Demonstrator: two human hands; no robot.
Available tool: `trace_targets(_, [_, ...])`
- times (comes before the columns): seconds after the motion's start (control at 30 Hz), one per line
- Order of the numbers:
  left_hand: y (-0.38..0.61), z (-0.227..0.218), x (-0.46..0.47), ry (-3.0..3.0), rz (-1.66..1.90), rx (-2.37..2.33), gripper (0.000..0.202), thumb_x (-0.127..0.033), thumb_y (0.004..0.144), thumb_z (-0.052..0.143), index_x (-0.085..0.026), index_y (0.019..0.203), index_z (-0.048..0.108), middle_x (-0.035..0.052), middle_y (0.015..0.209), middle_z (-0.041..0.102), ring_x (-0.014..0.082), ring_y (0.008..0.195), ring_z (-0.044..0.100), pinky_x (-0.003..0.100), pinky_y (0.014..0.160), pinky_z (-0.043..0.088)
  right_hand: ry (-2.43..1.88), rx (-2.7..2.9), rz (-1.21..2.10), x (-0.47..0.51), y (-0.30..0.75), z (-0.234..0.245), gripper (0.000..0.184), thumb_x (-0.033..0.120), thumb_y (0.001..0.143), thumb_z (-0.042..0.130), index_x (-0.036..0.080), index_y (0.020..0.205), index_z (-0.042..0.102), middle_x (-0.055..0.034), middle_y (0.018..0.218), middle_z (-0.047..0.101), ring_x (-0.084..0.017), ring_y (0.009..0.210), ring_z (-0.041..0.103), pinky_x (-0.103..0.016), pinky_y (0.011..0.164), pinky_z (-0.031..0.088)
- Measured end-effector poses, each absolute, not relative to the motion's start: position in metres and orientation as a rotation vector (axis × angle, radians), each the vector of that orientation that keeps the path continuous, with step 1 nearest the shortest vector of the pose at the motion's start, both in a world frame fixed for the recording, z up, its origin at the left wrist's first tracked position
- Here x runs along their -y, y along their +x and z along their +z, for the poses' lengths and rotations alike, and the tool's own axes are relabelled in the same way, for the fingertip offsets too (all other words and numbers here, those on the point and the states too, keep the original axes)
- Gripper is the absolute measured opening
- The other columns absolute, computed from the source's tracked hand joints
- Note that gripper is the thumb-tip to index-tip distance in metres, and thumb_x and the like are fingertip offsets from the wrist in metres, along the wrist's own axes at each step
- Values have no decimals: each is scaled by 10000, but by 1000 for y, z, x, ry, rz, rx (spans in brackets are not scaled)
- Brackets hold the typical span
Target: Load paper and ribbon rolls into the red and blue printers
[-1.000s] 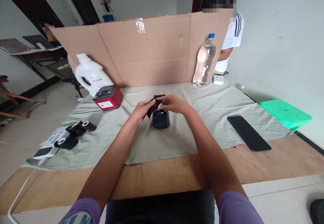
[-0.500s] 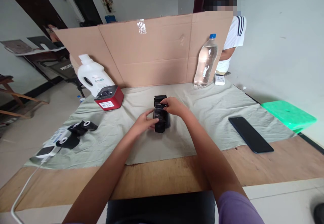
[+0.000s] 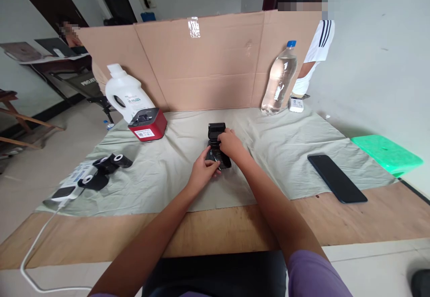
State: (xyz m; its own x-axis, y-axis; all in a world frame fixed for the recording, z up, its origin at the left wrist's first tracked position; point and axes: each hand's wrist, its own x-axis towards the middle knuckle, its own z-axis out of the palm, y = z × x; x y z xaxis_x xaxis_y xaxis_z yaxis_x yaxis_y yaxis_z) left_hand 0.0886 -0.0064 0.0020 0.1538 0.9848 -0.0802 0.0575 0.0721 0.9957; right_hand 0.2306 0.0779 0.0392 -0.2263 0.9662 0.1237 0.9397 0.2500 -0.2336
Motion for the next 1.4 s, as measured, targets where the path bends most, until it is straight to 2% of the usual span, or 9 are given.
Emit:
trace_targets(0.2, [85,4,6,1287,995,-1186,829,-297,802,700,-198,1528,312,-7,718,709,155,580,679,222,498,482,-1824,2226,280,-82,235,40,303,171,820,649,219,1106,737,-149,1153,552,-290,1077,529,-372,951,437])
trace_targets(0.3, [81,4,3,1372,919,-1185,700,-270,805,689,-207,1459,449,1,737,720,150,568,677,234,529,488,-1782,2252,325,-85,238,38,360,133,811,627,247,1131,745,-143,1157,556,-273,1052,541,-360,961,430])
trace_targets(0.5, [77,3,0,1520,829,-1178,498,-212,841,619,-191,1338,590,-2,732,711,125,540,660,245,609,505,-1716,2114,282,-89,240,35,302,135,799,577,185,1040,751,-135,1053,612,-254,958,576,-372,946,453])
trace_targets(0.7, [72,5,-2,1568,798,-1131,404,-201,834,618,-189,1236,654,-5,740,684,104,535,633,230,597,483,-1457,1858,204,-102,242,28,483,190,855,525,120,1333,537,-167,1269,589,-246,968,590,-433,971,462])
trace_targets(0.8, [69,8,-4,1547,765,-1099,383,-202,819,622,-190,1198,673,-13,717,646,105,540,626,220,559,464,-1400,1808,353,-105,250,32,340,202,862,528,165,1181,639,-106,1143,635,-179,798,603,-388,877,505])
trace_targets(0.9, [67,15,-4,1526,729,-1067,353,-220,816,620,-178,1159,689,-12,697,617,110,550,619,216,533,449,-1399,1931,500,-99,263,46,185,210,824,619,170,977,715,-65,1011,639,-164,803,614,-325,822,505])
trace_targets(1.1, [64,26,-3,1561,730,-1032,285,-231,808,622,-168,1070,716,-3,711,625,101,566,609,208,540,434,-1542,2244,678,-86,272,62,188,171,795,668,236,927,787,-61,1063,609,-151,818,602,-277,802,480])
trace_targets(1.23, [62,32,-2,1519,759,-1024,264,-213,814,603,-150,1047,709,-11,691,600,87,544,592,196,510,403,-1631,2082,728,-88,266,55,323,203,790,698,211,1112,726,-79,1118,622,-159,858,599,-279,830,473])
trace_targets(1.4, [61,37,-2,1448,795,-985,239,-204,791,620,-137,1002,711,-8,684,609,79,526,576,194,500,399,-1758,1846,1113,-88,262,51,434,271,802,694,256,1232,641,-74,1152,630,-126,746,570,-217,594,432])
